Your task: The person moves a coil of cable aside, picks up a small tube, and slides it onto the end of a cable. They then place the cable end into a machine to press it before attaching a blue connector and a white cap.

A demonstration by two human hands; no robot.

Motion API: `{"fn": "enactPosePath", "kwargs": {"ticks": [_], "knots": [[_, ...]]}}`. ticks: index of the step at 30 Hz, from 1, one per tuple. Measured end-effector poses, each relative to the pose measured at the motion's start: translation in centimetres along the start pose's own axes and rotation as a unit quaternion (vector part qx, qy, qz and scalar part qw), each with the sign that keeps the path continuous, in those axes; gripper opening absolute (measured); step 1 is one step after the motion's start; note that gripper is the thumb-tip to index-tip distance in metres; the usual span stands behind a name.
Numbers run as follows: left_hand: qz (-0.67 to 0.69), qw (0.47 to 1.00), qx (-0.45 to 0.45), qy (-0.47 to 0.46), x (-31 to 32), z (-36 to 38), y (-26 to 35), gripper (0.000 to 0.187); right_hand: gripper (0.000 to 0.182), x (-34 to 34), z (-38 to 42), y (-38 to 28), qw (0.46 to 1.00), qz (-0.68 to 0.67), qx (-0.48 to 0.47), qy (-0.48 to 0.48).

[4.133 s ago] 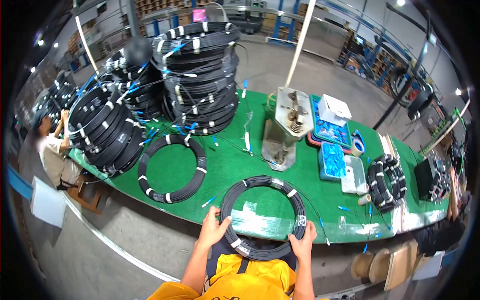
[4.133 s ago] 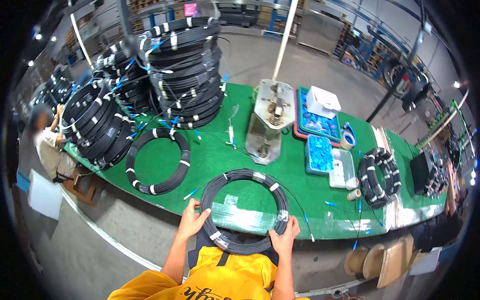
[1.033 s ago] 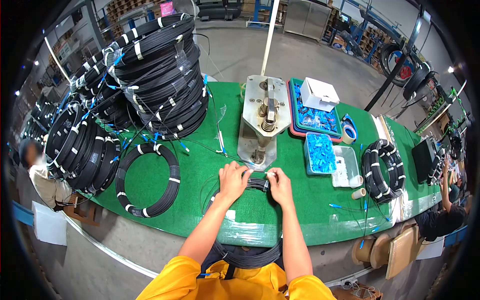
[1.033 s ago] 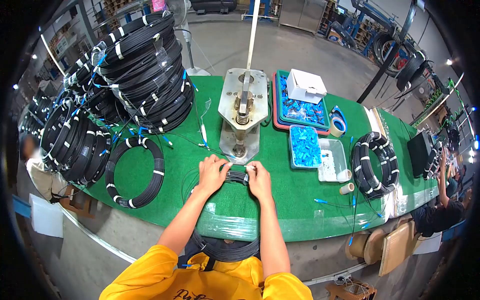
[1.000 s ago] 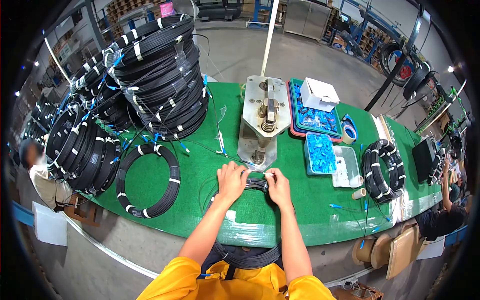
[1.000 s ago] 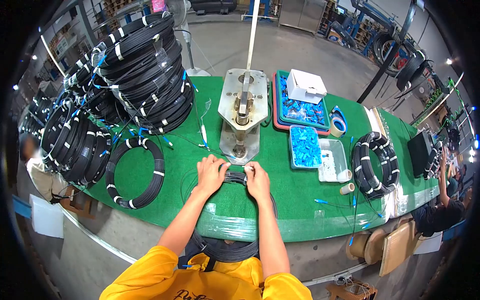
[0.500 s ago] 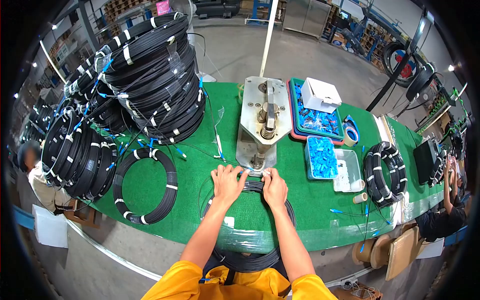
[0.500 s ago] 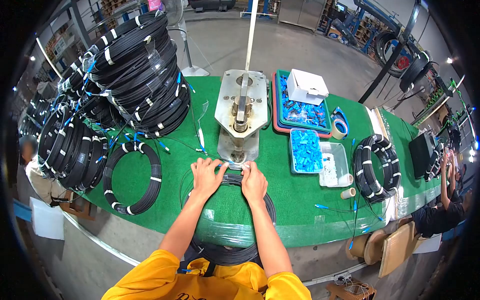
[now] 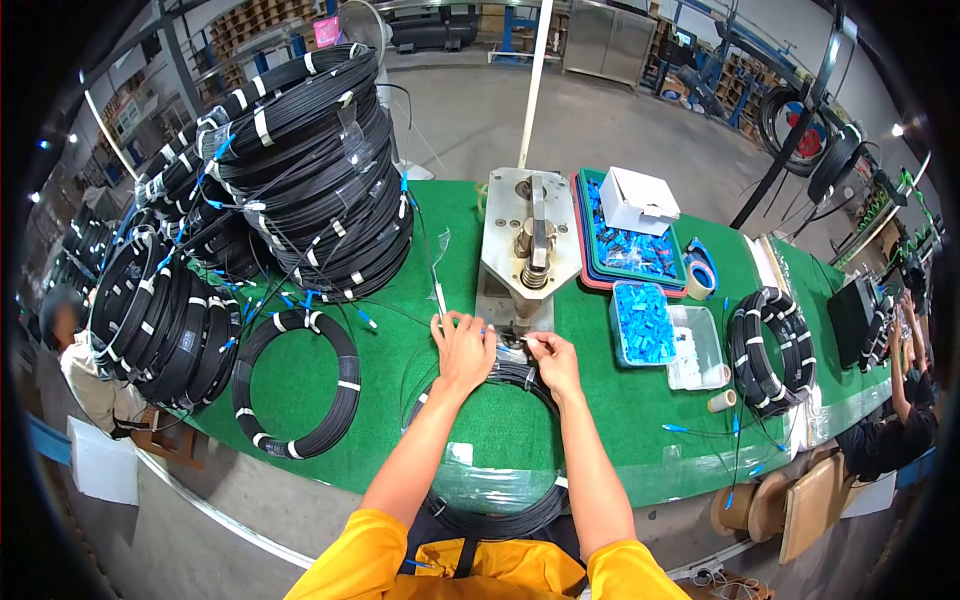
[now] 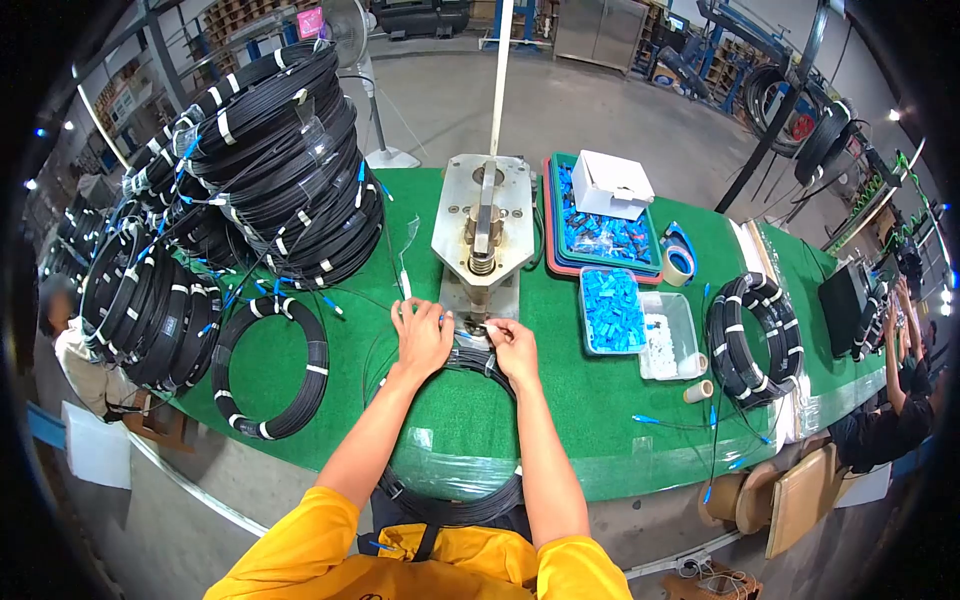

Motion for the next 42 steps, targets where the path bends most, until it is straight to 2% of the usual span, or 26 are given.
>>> {"fn": "enactPosePath", "kwargs": {"ticks": [2, 8, 10, 12, 17, 21, 28, 32, 36, 42], "knots": [[0.05, 0.992, -0.058, -0.099, 0.4, -0.1, 0.0, 0.031, 0.017, -0.3, -0.3, 0.0, 1.0, -0.005, 0.015, -0.013], [0.038, 0.995, -0.07, -0.064, 0.4, 0.1, 0.1, 0.04, 0.02, 0.3, -0.5, 0.8, 1.0, -0.012, 0.015, -0.018], [0.031, 0.997, -0.064, -0.04, 0.2, -0.1, 0.3, 0.042, 0.021, 0.5, -0.9, 0.9, 0.999, 0.041, 0.018, 0.002], [0.043, 0.992, -0.088, -0.081, 0.1, -0.2, 0.3, 0.045, 0.022, 0.5, -1.1, 0.6, 0.998, 0.058, 0.012, 0.004], [0.044, 0.994, -0.081, -0.063, 0.3, -0.3, 0.1, 0.044, 0.031, 0.5, -1.0, 0.7, 0.988, 0.155, 0.008, 0.018], [0.046, 0.994, -0.086, -0.046, 0.8, -0.3, 0.0, 0.044, 0.034, 0.5, -0.7, 0.1, 0.985, 0.172, 0.034, 0.001], [0.043, 0.991, -0.098, -0.077, 0.6, -0.2, 0.0, 0.043, 0.037, 0.3, -0.6, -0.2, 0.98, 0.197, 0.014, 0.008], [0.027, 0.994, -0.087, -0.053, 0.5, 0.2, 0.1, 0.043, 0.04, 0.2, -0.2, -0.2, 0.975, 0.223, 0.017, -0.004], [0.026, 0.994, -0.086, -0.061, 0.3, 0.2, 0.0, 0.046, 0.04, 0.5, -0.9, 1.2, 0.969, 0.241, -0.021, 0.041], [0.015, 0.994, -0.083, -0.073, 0.4, 0.6, 0.0, 0.046, 0.043, -0.2, -1.3, 1.4, 0.97, 0.239, 0.041, -0.013]]}}
Point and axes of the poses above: each hand's wrist, its own z-axis away from the middle knuckle, its own x-axis out of the palm, y = z × x, the point moved 1 cm from there along -z, towards the middle knuckle, and after that the axes turned 7 degrees about -y, right-handed, at the moved point
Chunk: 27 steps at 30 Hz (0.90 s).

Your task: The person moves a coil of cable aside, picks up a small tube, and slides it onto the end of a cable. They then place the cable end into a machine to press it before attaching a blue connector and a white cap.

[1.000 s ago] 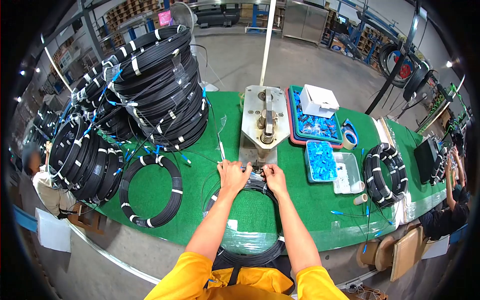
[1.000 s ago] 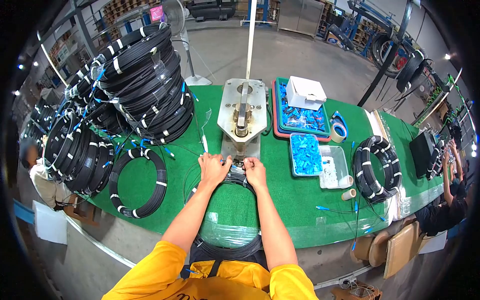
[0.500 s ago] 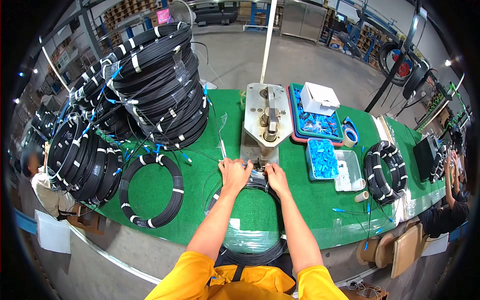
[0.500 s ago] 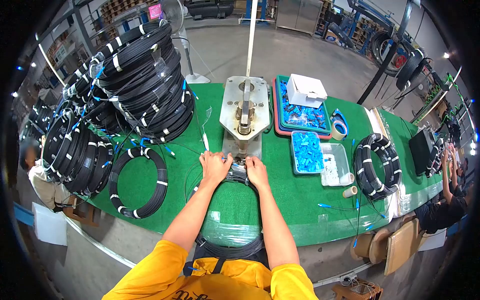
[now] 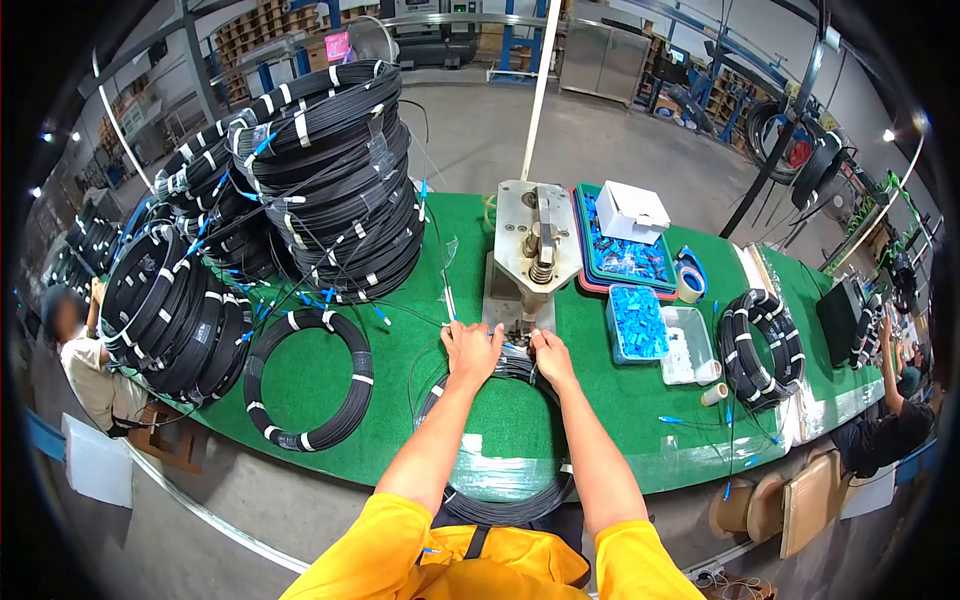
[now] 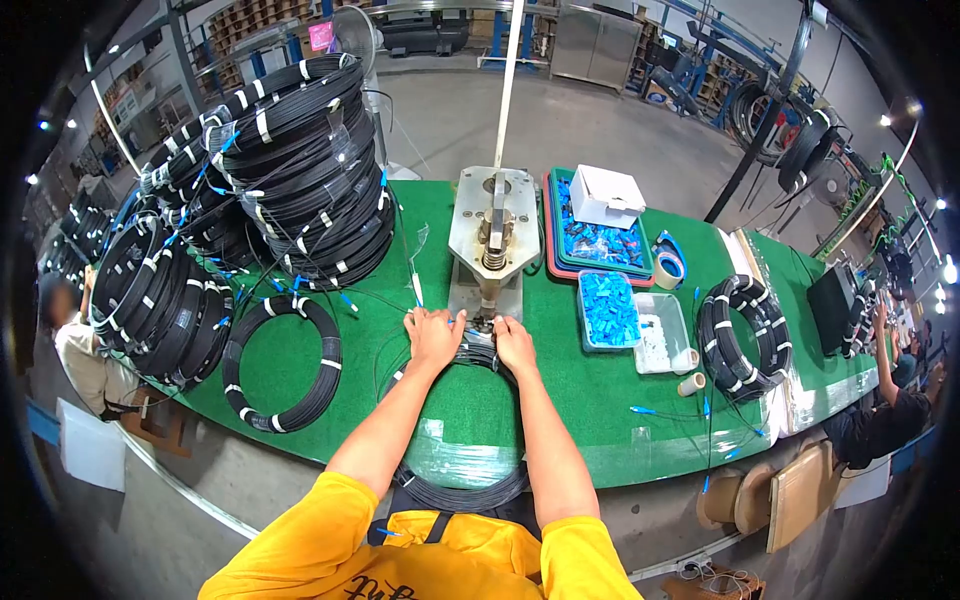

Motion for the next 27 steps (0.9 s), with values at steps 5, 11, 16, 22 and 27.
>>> {"fn": "enactPosePath", "kwargs": {"ticks": [5, 11, 16, 22, 27], "knots": [[-0.004, 1.0, -0.009, -0.021, -0.1, -0.3, 0.0, 0.046, 0.04, 0.4, 0.0, -0.3, 0.998, -0.026, -0.022, 0.051], [0.01, 0.999, 0.009, 0.03, 0.2, -0.3, -0.1, 0.043, 0.04, 0.2, 0.6, -1.1, 0.999, 0.011, -0.008, 0.049], [0.01, 0.999, 0.022, 0.037, 0.1, -0.2, 0.1, 0.041, 0.041, 0.1, 1.0, -1.4, 0.998, 0.023, 0.004, 0.057], [0.007, 0.999, 0.024, 0.036, 0.4, -0.4, 0.0, 0.04, 0.042, -0.1, 1.1, -1.7, 0.999, 0.014, 0.002, 0.034], [0.008, 0.999, 0.024, 0.04, 0.6, -0.6, -0.1, 0.039, 0.047, -0.4, 1.4, -2.2, 0.998, 0.045, 0.014, 0.029]]}}
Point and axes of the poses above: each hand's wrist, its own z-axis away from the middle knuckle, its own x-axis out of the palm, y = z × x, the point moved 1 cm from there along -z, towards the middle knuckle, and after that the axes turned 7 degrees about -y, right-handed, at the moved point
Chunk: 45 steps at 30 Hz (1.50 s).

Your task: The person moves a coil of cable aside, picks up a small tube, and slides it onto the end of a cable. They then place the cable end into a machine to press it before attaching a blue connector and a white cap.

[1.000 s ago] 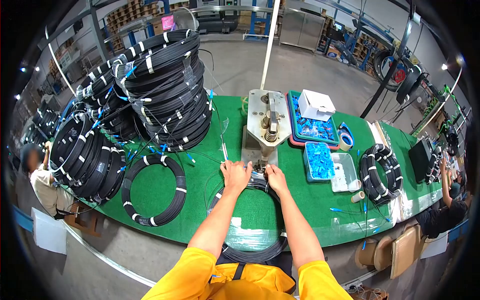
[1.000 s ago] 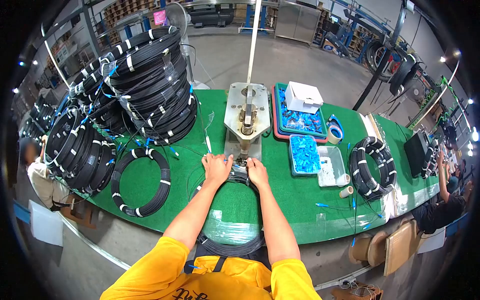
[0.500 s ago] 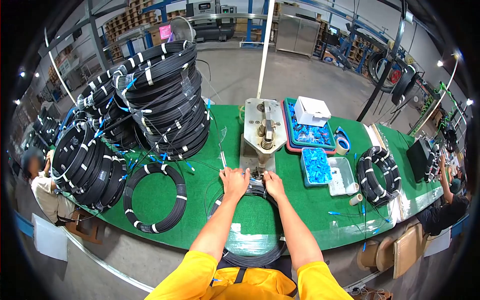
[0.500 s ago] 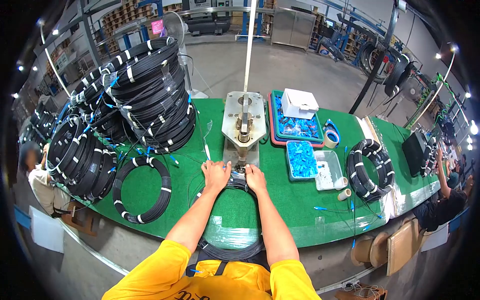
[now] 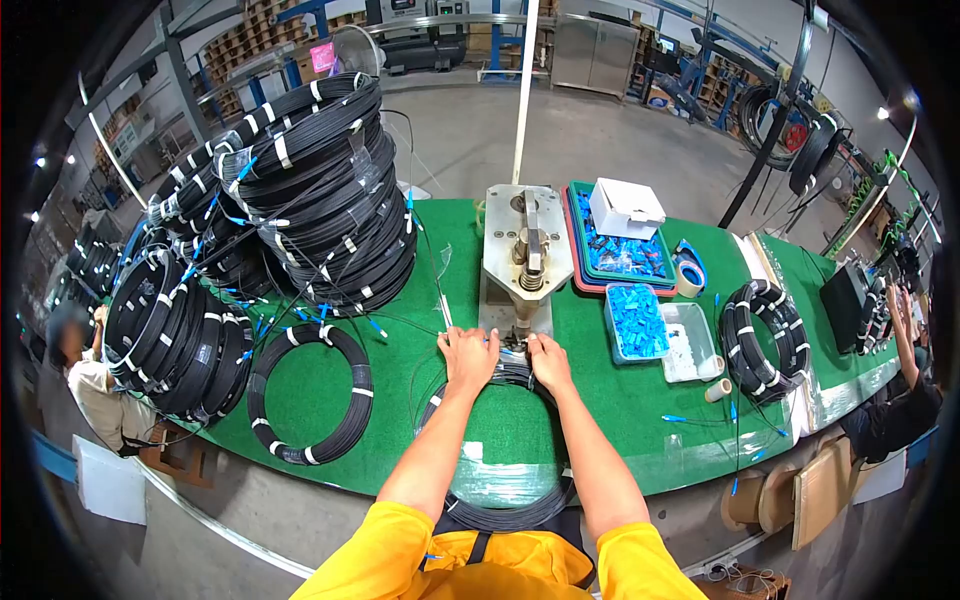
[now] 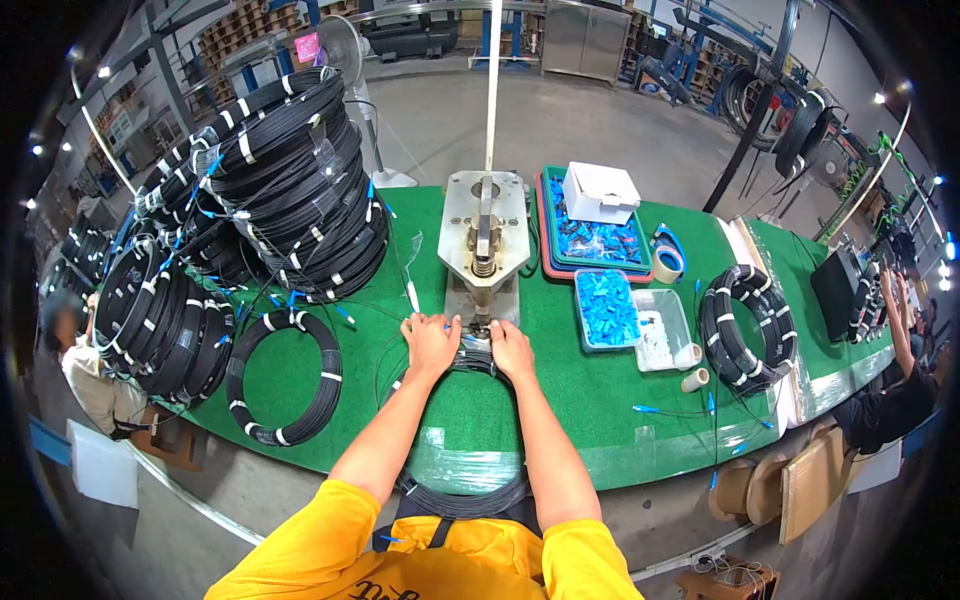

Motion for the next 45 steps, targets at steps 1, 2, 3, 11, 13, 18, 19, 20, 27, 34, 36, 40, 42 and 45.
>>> {"fn": "enactPosePath", "kwargs": {"ticks": [1, 2, 3, 11, 13, 18, 19, 20, 27, 34, 36, 40, 42, 45], "knots": [[-0.001, 1.0, 0.0, -0.001, 0.0, 0.0, -0.1, 0.039, 0.047, 0.0, 0.1, -0.2, 1.0, -0.001, 0.0, -0.001], [0.002, 1.0, -0.002, -0.001, 0.0, 0.0, -0.1, 0.039, 0.047, -0.2, 0.2, -0.3, 1.0, -0.003, 0.007, -0.008], [0.007, 1.0, -0.003, -0.003, -0.1, 0.0, 0.0, 0.039, 0.047, -0.2, 0.3, -0.2, 1.0, -0.005, 0.014, -0.014], [0.011, 1.0, -0.007, -0.017, -0.2, 0.2, 0.0, 0.04, 0.041, 0.7, -0.2, 0.8, 0.999, -0.02, -0.025, 0.035], [0.019, 0.999, -0.008, -0.033, -0.4, 0.0, 0.1, 0.04, 0.041, 0.6, -0.3, 0.8, 0.999, -0.026, -0.027, 0.037], [0.014, 1.0, 0.001, -0.025, -0.4, 0.1, 0.0, 0.041, 0.04, 0.4, 0.0, 0.7, 0.998, -0.035, -0.05, 0.033], [0.014, 1.0, -0.002, -0.027, -0.4, 0.2, 0.0, 0.041, 0.04, 0.4, -0.1, 0.8, 0.998, -0.034, -0.048, 0.03], [0.02, 0.999, -0.005, -0.031, -0.4, 0.2, 0.0, 0.041, 0.039, 0.5, -0.2, 1.0, 0.998, -0.039, -0.044, 0.029], [0.005, 1.0, -0.008, -0.023, -0.1, 0.1, -0.1, 0.042, 0.041, -0.1, 0.1, 0.4, 0.999, -0.046, -0.023, -0.015], [0.022, 0.998, -0.021, -0.051, -1.0, 0.2, 0.4, 0.042, 0.039, -0.1, 0.1, 0.5, 0.997, -0.07, -0.027, -0.021], [0.019, 0.999, -0.017, -0.038, -0.7, 0.0, 0.2, 0.042, 0.039, -0.2, 0.1, 0.3, 0.996, -0.083, -0.025, -0.026], [0.021, 0.999, -0.009, -0.029, -0.4, 0.0, 0.0, 0.042, 0.038, -0.3, 0.3, -0.1, 0.996, -0.087, -0.017, -0.019], [0.023, 0.999, -0.007, -0.033, -0.6, 0.1, 0.0, 0.039, 0.038, -0.4, 0.3, -0.2, 0.996, -0.08, -0.02, -0.015], [0.079, 0.997, 0.013, 0.011, -0.7, 0.2, -0.3, 0.029, 0.038, -0.1, 0.1, 0.1, 0.998, -0.058, -0.032, -0.008]]}}
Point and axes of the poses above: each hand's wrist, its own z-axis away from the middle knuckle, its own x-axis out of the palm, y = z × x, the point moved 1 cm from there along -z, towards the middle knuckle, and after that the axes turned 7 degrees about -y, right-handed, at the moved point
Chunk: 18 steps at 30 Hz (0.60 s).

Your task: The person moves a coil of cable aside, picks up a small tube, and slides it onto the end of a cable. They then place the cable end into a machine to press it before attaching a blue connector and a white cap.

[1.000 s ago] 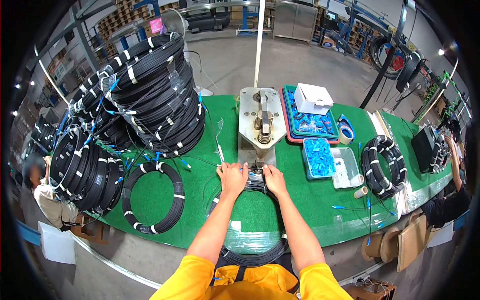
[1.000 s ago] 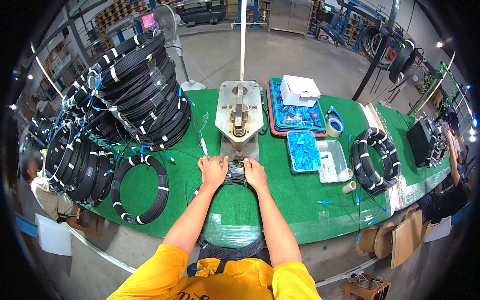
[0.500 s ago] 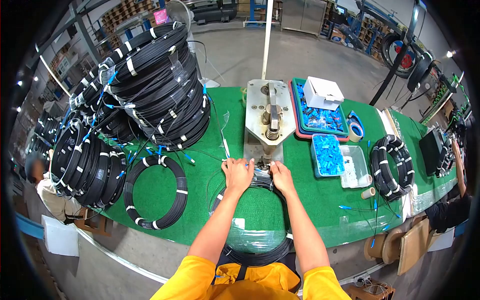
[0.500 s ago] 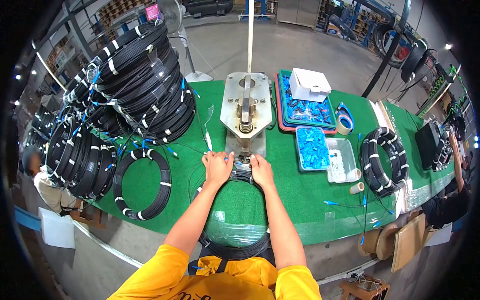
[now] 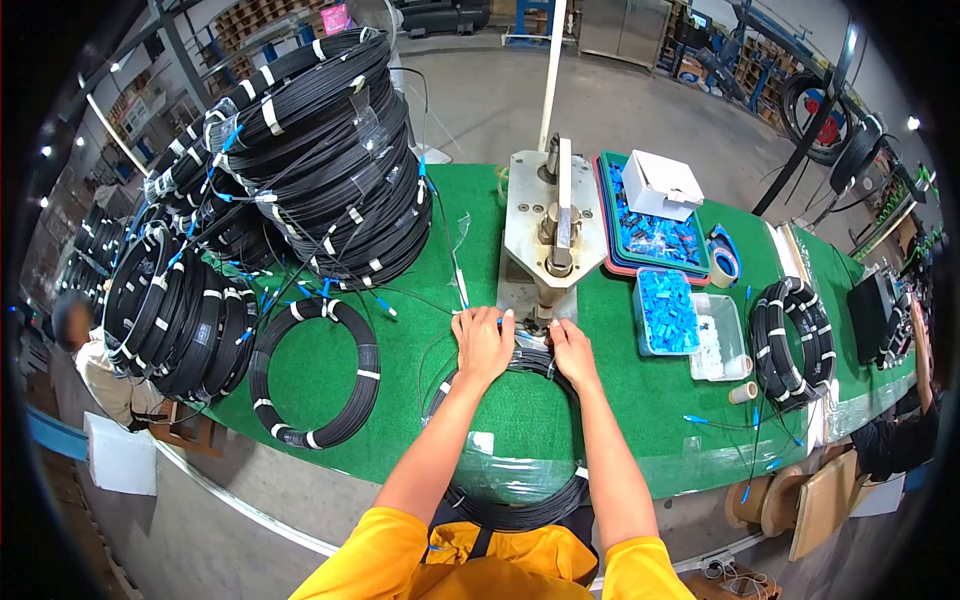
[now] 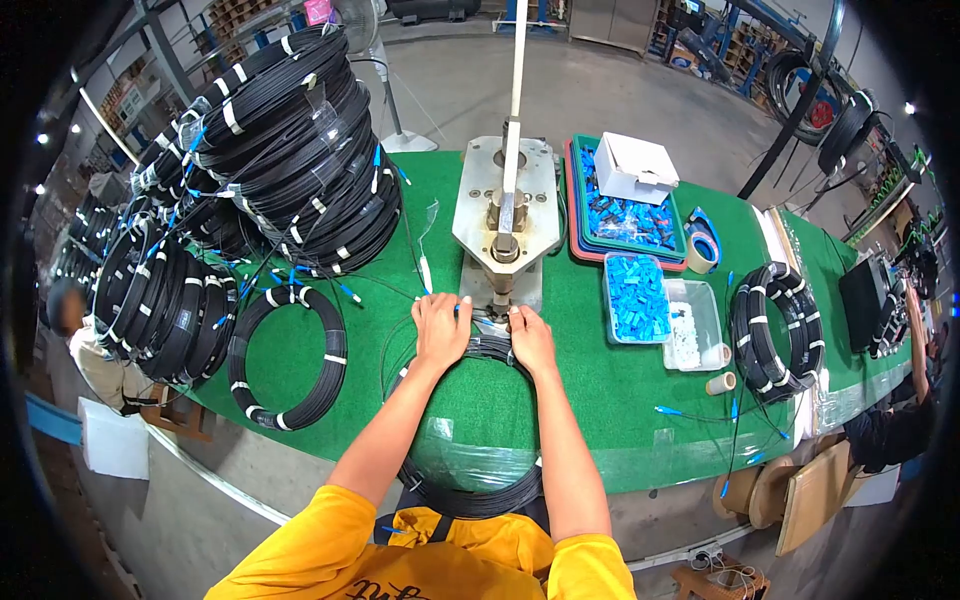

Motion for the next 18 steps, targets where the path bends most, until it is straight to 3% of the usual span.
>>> {"fn": "enactPosePath", "kwargs": {"ticks": [1, 4, 5, 9, 12, 17, 18], "knots": [[0.051, 0.997, 0.022, 0.043, 0.0, 0.2, -0.3, 0.023, 0.038, 0.0, 0.0, 0.1, 1.0, 0.002, -0.002, 0.0], [0.039, 0.991, 0.055, 0.117, -0.3, 1.0, -1.1, 0.014, 0.038, -0.1, -0.2, 0.0, 1.0, 0.008, -0.007, -0.003], [0.023, 0.997, 0.02, 0.074, -0.1, 1.3, -1.5, 0.012, 0.039, 0.0, -0.2, 0.1, 1.0, 0.005, -0.001, -0.008], [0.005, 1.0, 0.014, 0.015, -0.5, 1.5, -1.0, 0.015, 0.039, 0.0, 0.0, 0.2, 1.0, 0.005, 0.007, -0.012], [-0.013, 0.997, 0.082, 0.009, -0.9, 1.5, 0.2, 0.016, 0.038, 0.1, -0.2, 0.3, 1.0, 0.009, 0.01, -0.008], [0.021, 0.997, 0.065, 0.026, -0.7, 1.0, 0.5, 0.017, 0.037, 0.2, -0.1, 0.1, 1.0, 0.012, 0.005, 0.006], [-0.008, 0.997, 0.069, -0.013, -0.7, 0.9, 0.5, 0.018, 0.037, 0.1, -0.1, 0.2, 1.0, 0.012, 0.008, 0.002]]}}
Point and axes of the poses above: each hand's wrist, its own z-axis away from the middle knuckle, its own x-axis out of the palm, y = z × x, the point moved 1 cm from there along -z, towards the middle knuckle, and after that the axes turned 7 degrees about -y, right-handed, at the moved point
